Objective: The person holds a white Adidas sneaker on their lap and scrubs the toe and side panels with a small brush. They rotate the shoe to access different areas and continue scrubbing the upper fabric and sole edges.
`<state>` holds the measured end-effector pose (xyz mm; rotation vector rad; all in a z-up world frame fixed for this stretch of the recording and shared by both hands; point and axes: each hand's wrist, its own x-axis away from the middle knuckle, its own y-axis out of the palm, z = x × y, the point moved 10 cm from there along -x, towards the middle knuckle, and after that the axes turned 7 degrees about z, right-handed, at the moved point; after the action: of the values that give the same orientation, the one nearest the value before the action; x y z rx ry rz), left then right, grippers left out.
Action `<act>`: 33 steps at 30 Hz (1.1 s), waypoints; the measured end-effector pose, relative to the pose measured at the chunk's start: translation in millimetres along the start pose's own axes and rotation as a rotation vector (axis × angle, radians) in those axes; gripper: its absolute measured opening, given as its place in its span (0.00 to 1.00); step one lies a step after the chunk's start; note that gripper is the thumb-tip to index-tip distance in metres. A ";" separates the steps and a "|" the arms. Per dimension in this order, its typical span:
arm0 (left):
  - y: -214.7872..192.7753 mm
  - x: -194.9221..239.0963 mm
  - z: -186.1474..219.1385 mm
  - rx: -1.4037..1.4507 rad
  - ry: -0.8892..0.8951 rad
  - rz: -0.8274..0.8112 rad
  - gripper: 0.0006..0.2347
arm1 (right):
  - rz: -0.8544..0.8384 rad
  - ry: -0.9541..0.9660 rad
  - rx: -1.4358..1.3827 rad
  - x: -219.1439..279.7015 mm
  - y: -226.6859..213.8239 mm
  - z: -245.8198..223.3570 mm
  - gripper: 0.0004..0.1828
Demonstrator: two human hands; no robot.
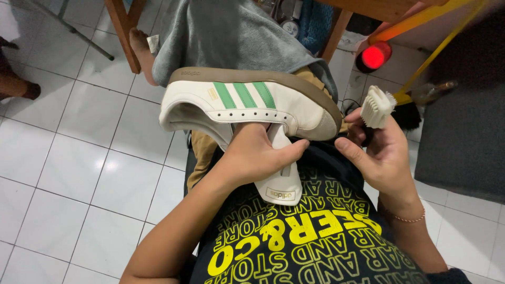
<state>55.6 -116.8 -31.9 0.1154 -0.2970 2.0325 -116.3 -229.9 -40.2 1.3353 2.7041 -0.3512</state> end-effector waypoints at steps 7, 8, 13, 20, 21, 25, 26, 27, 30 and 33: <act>-3.7 5.6 22.4 -0.018 0.034 -0.004 0.24 | -0.007 -0.006 0.000 -0.1 3.8 -2.1 0.15; -4.8 6.0 24.4 -0.026 0.035 0.003 0.25 | -0.006 -0.005 0.003 0.7 3.3 1.0 0.14; -12.2 13.3 9.4 -0.299 -0.232 -0.077 0.25 | -0.034 0.066 0.076 7.3 2.2 8.8 0.15; -32.9 24.8 33.8 -0.808 0.374 -0.093 0.28 | -0.039 0.017 0.053 1.4 5.7 0.6 0.05; -29.8 33.5 44.3 -0.842 0.557 -0.092 0.27 | -0.043 0.032 0.009 -0.2 5.5 1.6 0.06; -19.3 43.8 35.0 -0.988 0.407 -0.310 0.21 | -0.173 -0.027 -0.169 -26.6 23.7 -21.6 0.09; -14.5 50.4 40.4 -0.905 0.462 -0.351 0.18 | -0.192 -0.028 -0.256 -33.0 28.0 -25.1 0.13; -10.4 57.4 46.1 -0.821 0.516 -0.392 0.15 | -0.212 -0.028 -0.342 -39.3 32.0 -28.7 0.19; 1.0 69.2 50.3 -0.766 0.638 -0.446 0.17 | -0.349 0.059 -0.550 -50.1 59.0 -21.3 0.33; 10.8 76.4 58.9 -0.719 0.647 -0.487 0.16 | -0.330 0.219 -0.552 -45.6 82.1 -27.0 0.65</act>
<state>7.9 -71.0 39.1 -0.8200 -0.5039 1.2913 -23.2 -210.0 -18.3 0.8150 2.8751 0.5172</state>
